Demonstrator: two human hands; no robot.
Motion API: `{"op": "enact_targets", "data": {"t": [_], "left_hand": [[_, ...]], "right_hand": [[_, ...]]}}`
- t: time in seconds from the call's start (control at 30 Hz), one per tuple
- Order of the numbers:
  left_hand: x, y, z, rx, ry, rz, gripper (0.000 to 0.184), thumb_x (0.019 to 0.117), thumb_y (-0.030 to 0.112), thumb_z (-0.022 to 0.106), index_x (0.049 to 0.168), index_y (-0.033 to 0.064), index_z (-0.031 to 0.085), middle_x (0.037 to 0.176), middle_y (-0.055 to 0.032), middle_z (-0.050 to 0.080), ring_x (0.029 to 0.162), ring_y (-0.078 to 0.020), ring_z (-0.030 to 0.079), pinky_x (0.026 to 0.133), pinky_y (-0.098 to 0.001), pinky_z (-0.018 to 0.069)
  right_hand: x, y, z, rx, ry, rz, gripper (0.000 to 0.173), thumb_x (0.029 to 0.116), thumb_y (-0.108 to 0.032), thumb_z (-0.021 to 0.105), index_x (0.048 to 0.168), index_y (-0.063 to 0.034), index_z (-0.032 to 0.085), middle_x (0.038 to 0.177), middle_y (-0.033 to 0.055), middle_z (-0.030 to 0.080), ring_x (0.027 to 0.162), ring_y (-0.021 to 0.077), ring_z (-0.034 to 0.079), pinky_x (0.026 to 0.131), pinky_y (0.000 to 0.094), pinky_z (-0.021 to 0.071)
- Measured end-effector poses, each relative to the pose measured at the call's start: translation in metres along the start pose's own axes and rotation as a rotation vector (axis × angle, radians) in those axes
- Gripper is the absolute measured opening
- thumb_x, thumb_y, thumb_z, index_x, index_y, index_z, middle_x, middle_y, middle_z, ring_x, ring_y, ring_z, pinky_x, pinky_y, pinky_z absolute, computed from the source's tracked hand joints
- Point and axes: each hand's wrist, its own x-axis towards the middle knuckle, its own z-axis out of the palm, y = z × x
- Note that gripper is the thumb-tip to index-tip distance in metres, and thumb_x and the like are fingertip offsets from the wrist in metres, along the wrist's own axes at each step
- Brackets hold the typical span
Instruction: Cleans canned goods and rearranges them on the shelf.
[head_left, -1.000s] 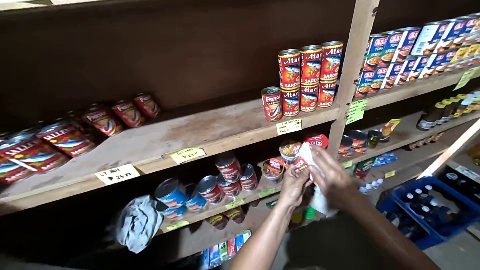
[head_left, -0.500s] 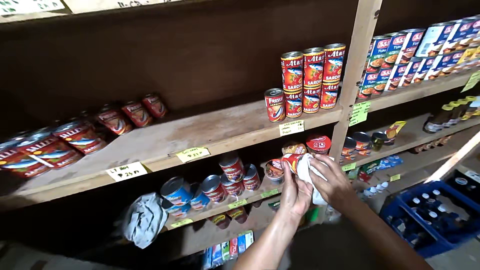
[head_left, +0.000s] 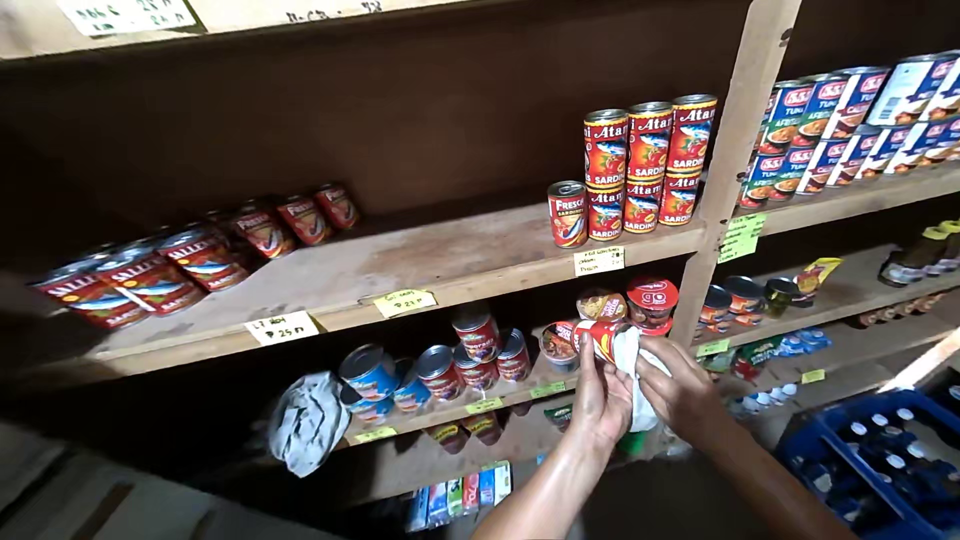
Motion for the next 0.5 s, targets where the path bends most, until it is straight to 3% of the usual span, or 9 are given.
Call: {"op": "enact_targets", "data": {"t": [0.1,0.17,0.2,0.23,0.3,0.33,0.4,0.5], "left_hand": [[0.001,-0.003,-0.001,0.021,0.0,-0.041,0.053,0.108,0.054,0.031,0.126,0.0088,0.054,0.11,-0.0095,0.069,0.1,-0.0187,0.07,0.087,-0.0315,0.0582],[0.0,-0.006,-0.001,0.084,-0.005,0.035,0.047,0.1106,0.045,0.032,0.131,0.0068,0.05,0.112,-0.01,0.067,0.1,-0.0189,0.069,0.088,-0.0314,0.0583],[-0.001,-0.009,-0.003,0.137,-0.047,0.151,0.039,0.1118,0.035,0.035,0.132,0.0046,0.047,0.112,-0.0106,0.066,0.099,-0.0183,0.069,0.087,-0.0315,0.0585],[0.001,-0.013,-0.006,0.208,-0.103,0.315,0.031,0.109,0.025,0.043,0.131,0.0023,0.042,0.109,-0.0096,0.067,0.096,-0.0159,0.07,0.086,-0.0307,0.0594],[0.007,-0.013,-0.013,0.376,-0.179,0.67,0.064,0.0857,0.021,0.076,0.13,-0.002,0.036,0.104,-0.0028,0.068,0.092,-0.0073,0.07,0.084,-0.0274,0.0603],[0.009,-0.007,-0.013,0.464,-0.216,0.832,0.082,0.0781,0.026,0.085,0.134,-0.0054,0.034,0.108,-0.0005,0.068,0.095,-0.0036,0.07,0.086,-0.0253,0.06],[0.011,0.018,0.001,0.646,-0.259,1.118,0.094,0.0735,0.031,0.089,0.136,-0.0142,0.036,0.117,-0.0035,0.068,0.106,-0.0028,0.067,0.093,-0.0246,0.0578],[0.005,0.082,0.048,0.876,-0.201,1.286,0.074,0.0711,0.02,0.088,0.13,-0.0077,0.052,0.113,-0.0059,0.07,0.103,-0.0059,0.069,0.09,-0.0274,0.0591]], "right_hand": [[-0.004,0.01,0.0,-0.045,0.01,-0.057,0.018,0.0978,-0.01,0.055,0.103,-0.0151,0.071,0.116,0.0104,0.071,0.112,0.0241,0.066,0.097,0.0297,0.0531],[-0.003,0.005,0.001,-0.055,0.088,0.08,0.016,0.0924,-0.008,0.06,0.097,-0.0053,0.075,0.109,0.0184,0.072,0.102,0.0293,0.07,0.087,0.0325,0.0577],[-0.001,0.0,0.002,-0.089,0.111,0.17,0.019,0.0892,-0.011,0.06,0.094,-0.0002,0.074,0.103,0.0208,0.073,0.092,0.0301,0.072,0.078,0.0327,0.0593],[0.0,-0.006,0.003,-0.108,0.098,0.249,0.022,0.0869,-0.015,0.059,0.091,0.0027,0.071,0.095,0.0207,0.072,0.082,0.0292,0.073,0.069,0.0333,0.0594],[-0.002,-0.016,-0.002,0.046,-0.028,0.358,0.026,0.0834,-0.02,0.06,0.088,0.0033,0.069,0.081,0.0173,0.071,0.068,0.0267,0.071,0.06,0.0381,0.0584],[-0.004,-0.02,-0.008,0.203,-0.144,0.38,0.025,0.0829,-0.02,0.063,0.091,0.0022,0.072,0.082,0.0154,0.072,0.07,0.0251,0.072,0.063,0.0398,0.0594],[-0.009,-0.02,-0.015,0.497,-0.387,0.347,0.019,0.0832,-0.015,0.068,0.094,0.0003,0.074,0.087,0.0135,0.074,0.078,0.023,0.073,0.071,0.041,0.0609],[-0.019,-0.013,-0.014,0.601,-0.478,0.305,0.018,0.0856,-0.014,0.068,0.097,-0.0021,0.075,0.094,0.0115,0.075,0.085,0.0183,0.073,0.079,0.0345,0.0604]]}}
